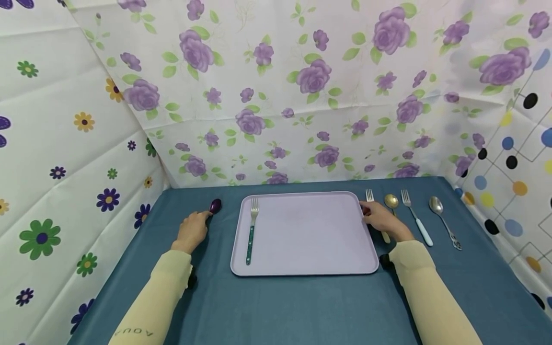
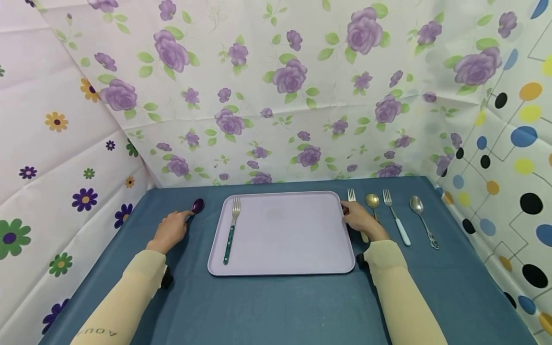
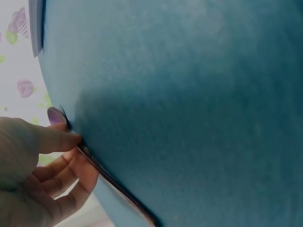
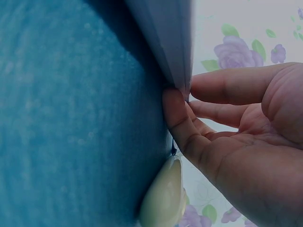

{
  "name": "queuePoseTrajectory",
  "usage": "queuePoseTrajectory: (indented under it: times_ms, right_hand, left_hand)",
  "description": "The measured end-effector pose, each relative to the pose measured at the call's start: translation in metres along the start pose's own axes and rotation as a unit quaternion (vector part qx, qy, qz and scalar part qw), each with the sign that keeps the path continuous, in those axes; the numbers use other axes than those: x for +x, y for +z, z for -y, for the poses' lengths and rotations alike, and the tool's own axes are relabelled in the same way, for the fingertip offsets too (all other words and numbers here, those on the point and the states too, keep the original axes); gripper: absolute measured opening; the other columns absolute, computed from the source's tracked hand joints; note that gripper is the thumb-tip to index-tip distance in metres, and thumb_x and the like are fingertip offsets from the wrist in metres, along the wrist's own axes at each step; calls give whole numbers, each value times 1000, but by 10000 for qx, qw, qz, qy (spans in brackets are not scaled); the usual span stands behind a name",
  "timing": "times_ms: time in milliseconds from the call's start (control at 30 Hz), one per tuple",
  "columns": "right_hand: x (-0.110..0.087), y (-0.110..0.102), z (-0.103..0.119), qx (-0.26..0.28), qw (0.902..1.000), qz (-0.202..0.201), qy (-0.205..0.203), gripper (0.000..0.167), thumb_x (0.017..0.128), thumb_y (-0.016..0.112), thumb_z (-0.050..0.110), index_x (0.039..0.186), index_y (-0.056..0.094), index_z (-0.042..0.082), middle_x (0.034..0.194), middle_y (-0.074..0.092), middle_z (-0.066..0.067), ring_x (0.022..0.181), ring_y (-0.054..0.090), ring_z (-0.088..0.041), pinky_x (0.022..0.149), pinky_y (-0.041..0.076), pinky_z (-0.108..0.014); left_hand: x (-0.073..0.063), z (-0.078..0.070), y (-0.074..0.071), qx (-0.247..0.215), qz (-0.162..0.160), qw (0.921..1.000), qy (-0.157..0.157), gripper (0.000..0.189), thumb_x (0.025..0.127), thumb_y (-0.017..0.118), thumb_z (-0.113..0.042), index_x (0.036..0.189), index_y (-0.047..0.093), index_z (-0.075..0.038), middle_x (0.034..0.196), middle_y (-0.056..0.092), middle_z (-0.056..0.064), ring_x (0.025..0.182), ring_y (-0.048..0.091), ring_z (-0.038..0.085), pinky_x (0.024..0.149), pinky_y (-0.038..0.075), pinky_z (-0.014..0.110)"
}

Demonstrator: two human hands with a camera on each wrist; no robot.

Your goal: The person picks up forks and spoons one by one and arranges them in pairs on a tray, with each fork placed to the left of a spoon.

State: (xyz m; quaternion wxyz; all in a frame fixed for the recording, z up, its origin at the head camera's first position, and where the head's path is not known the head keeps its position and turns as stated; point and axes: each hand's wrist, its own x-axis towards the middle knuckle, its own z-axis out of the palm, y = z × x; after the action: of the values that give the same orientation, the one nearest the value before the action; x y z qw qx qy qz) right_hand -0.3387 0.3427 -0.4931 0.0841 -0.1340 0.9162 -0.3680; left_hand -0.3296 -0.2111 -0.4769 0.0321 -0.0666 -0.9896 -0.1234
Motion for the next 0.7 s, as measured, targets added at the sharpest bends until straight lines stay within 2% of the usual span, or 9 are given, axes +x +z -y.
queuePoseTrajectory:
  times_ms: [333,700]
  right_hand:
    - [2,0,2,47,10000,14,83,62,89,56,-11,147,36,-23,110,61,-30,95,58,-36,81,53,-46]
    - [2,0,-1,-2,10000,-12,-11,64,87,55,-11,147,37,-23,109,61,-30,95,58,-36,80,51,-45]
  left_hand:
    - [3,0,-1,236,19,9997,103,38,96,59,7,134,64,5,116,65,33,101,65,51,85,52,65]
    - [1,2,-1,283,-32,9995,130,39,96,59,8,134,62,8,111,64,34,95,65,50,80,53,63]
